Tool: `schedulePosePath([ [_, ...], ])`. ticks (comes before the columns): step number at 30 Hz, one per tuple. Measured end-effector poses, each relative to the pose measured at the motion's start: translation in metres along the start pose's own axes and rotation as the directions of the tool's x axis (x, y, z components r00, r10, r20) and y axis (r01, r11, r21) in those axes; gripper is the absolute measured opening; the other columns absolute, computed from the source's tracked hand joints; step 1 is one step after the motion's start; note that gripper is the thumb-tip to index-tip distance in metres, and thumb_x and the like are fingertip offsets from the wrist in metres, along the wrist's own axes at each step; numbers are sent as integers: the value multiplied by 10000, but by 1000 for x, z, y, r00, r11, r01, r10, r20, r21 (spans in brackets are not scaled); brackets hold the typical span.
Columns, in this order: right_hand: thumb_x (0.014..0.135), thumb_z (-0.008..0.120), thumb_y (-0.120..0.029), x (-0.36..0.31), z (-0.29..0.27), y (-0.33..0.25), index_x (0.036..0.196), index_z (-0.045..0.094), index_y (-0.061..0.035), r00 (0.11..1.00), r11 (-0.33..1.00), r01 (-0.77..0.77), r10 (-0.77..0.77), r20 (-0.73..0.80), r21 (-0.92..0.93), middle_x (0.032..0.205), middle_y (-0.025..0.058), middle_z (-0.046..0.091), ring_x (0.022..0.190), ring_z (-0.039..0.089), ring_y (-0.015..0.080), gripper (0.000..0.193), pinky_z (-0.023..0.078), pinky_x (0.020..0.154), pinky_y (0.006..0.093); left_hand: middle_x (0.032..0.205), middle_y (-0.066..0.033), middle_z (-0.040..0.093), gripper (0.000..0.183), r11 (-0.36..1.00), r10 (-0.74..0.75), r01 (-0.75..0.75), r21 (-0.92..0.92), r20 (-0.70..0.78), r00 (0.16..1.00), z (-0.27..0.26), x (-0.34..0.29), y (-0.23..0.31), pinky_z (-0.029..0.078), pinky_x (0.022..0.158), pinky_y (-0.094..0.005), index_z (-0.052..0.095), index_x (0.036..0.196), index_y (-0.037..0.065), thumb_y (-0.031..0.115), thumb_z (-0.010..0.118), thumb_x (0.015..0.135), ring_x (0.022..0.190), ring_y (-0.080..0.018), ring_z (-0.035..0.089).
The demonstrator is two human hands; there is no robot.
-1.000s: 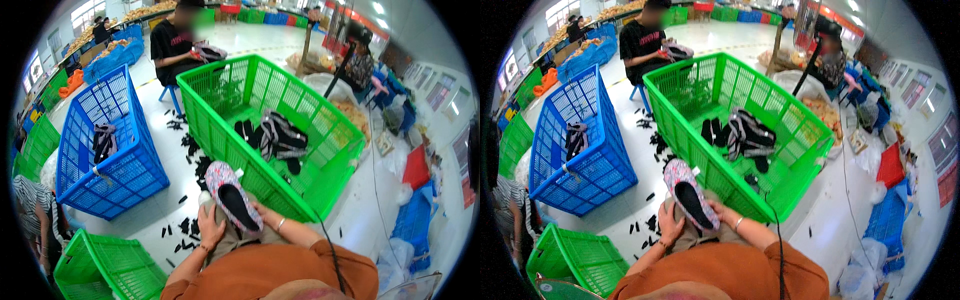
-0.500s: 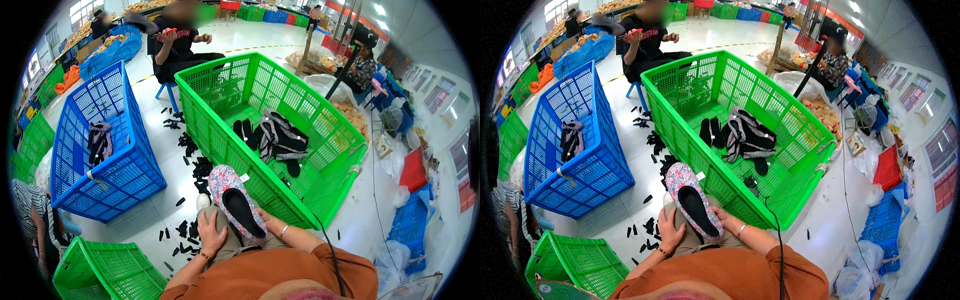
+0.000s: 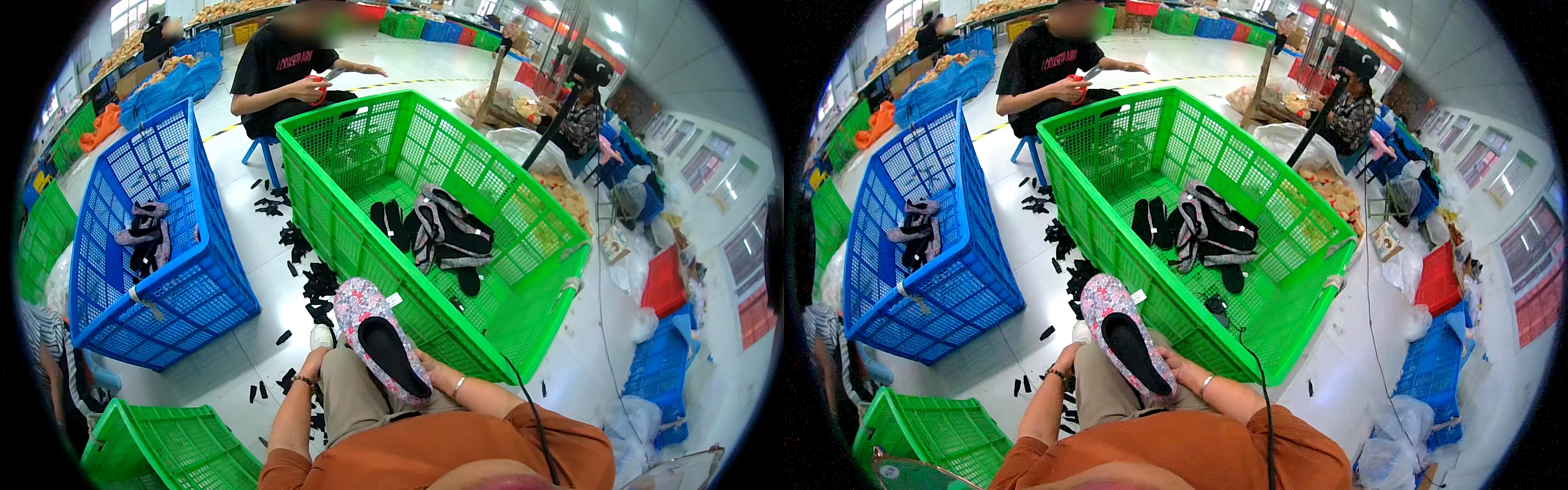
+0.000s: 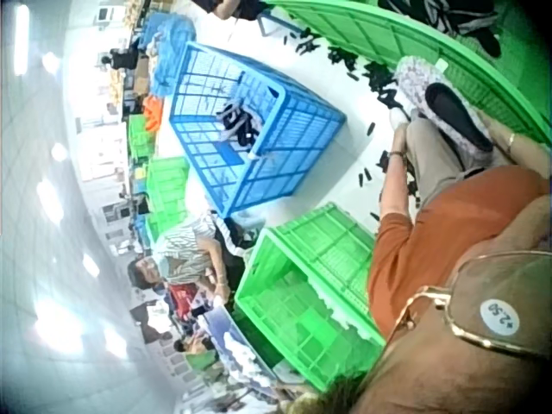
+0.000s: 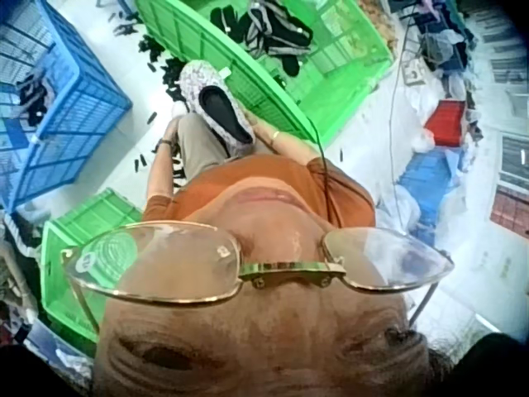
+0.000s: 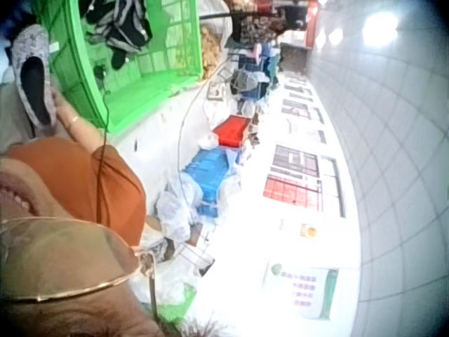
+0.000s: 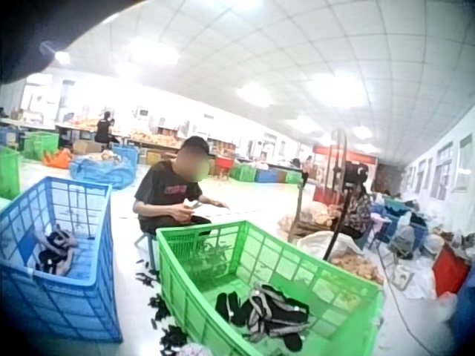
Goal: The person sits in a factory setting and uses scissors to trim excess fabric from the edges of floral-patterned slippers. They handle the slippers one at a time, cutting along the perimeter and placing the finished items into a green crate.
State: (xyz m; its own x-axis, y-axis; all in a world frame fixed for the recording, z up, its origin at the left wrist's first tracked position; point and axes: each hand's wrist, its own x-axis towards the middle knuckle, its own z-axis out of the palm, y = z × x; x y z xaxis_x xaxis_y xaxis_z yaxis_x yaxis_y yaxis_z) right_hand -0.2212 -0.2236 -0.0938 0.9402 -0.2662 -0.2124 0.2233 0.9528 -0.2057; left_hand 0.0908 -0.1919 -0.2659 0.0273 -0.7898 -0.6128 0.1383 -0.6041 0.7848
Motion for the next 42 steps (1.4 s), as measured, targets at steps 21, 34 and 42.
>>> schedulePosePath([
  [21, 759, 669, -292, 1, 2, 5, 1174, 537, 15, 999, 996, -13, 10, 33, 93, 1131, 174, 589, 1004, 598, 274, 533, 453, 926, 434, 931, -111, 560, 229, 450, 712, -316, 835, -122, 691, 95, -169, 138, 414, 790, -432, 649, 863, 93, 240, 636, 688, 933, -318, 494],
  [34, 760, 680, -277, 2, 8, 8, 1190, 524, 10, 998, 992, -65, 63, 24, 110, 1145, 179, 579, 1019, 591, 278, 541, 448, 931, 442, 1062, -182, 619, 484, 430, 282, -239, 871, 122, 952, 44, 0, 60, 453, 836, -414, 653, 1022, 73, 461, 493, 781, 1026, -352, 571],
  [42, 748, 692, -280, -3, -4, 4, 1189, 525, 10, 999, 996, -4, 0, 45, 85, 1144, 178, 580, 1019, 591, 275, 553, 449, 930, 441, 1105, -167, 607, 528, 367, 188, -139, 920, 72, 979, 73, -71, 130, 454, 841, -411, 646, 1045, 83, 506, 457, 793, 1037, -343, 572],
])
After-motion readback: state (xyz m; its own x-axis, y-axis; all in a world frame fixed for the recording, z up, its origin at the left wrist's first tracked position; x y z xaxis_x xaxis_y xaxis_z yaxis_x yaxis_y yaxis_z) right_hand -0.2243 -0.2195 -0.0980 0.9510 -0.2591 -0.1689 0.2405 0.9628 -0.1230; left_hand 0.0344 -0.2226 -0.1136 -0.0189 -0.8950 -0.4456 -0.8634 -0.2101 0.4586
